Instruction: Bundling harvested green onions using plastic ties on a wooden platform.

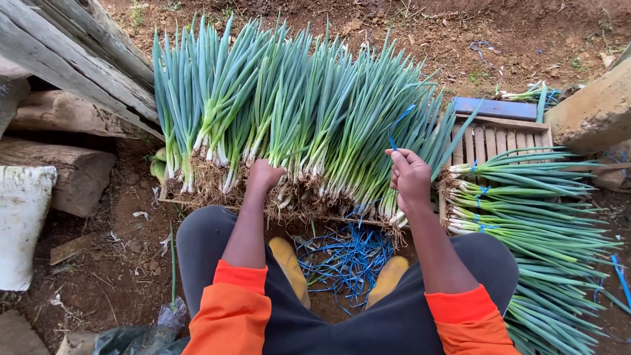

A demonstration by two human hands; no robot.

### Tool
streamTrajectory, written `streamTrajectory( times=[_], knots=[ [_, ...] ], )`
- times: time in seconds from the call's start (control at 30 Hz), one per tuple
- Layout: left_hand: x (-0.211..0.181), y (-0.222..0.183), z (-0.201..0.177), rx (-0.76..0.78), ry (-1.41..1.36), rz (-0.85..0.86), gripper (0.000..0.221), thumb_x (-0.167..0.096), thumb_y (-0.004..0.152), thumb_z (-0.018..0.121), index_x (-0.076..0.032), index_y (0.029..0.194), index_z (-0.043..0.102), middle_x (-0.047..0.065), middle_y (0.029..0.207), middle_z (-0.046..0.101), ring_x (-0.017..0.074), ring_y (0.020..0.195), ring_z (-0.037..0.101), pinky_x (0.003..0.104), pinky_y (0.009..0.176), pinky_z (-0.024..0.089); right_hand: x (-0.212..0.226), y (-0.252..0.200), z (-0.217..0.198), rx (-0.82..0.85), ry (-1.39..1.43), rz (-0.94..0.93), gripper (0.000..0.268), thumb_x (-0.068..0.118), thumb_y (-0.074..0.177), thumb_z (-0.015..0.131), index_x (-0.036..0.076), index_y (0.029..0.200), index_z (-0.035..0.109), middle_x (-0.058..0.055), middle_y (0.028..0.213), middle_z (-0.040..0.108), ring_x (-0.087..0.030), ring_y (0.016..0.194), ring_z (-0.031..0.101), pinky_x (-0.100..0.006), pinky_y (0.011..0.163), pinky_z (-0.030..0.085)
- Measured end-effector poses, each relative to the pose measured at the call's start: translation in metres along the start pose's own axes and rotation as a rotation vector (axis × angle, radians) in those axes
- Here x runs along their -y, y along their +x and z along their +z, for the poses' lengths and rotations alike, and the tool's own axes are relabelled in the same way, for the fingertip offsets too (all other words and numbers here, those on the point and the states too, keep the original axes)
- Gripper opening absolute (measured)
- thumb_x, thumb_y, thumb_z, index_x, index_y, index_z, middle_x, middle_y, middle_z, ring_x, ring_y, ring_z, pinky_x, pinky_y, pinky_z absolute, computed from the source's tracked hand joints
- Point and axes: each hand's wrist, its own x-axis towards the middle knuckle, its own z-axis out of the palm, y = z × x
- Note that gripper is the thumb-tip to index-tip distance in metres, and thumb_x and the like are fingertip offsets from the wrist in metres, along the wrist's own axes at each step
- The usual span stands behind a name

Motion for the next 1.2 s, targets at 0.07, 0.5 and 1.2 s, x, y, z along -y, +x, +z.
streamTrajectory(
  times=[0.07,0.5,1.2],
  knots=[
    [-0.005,-0.014,-0.011,-0.049,-0.067,0.032,0.043,-0.034,0.081,0.069,-0.002,0.110,0.073,0.023,0.105,0.072,0.0391,0.106,0.069,0.051,0.090,0.054,0.005,-0.005,0.004,0.016,-0.018,-0.003,0.017,0.013,0.103,0.057,0.003,0.109,0.070,0.004,0.058,0.031,-0.003,0.043,0.030,-0.017,0.039,0.028],
    [-0.071,-0.147,0.002,0.281,-0.735,0.349,0.086,-0.021,0.099,0.070,0.012,0.156,0.014,0.026,0.101,0.067,0.0270,0.082,0.073,0.046,0.086,0.060,-0.014,-0.035,0.040,0.286,-0.124,0.144,0.019,0.013,0.094,0.072,-0.002,0.106,0.072,-0.007,0.067,0.063,0.001,0.039,0.038,-0.019,0.036,0.032],
    [-0.100,-0.191,0.025,0.195,-0.533,0.492,0.045,-0.017,0.080,0.079,-0.004,0.114,0.053,0.026,0.097,0.072,0.0365,0.092,0.072,0.050,0.084,0.057,-0.028,-0.042,0.063,0.222,-0.750,-0.060,0.039,0.034,0.099,0.063,0.021,0.135,0.068,-0.015,0.107,0.077,-0.036,0.106,0.071,-0.049,0.092,0.055]
  ],
)
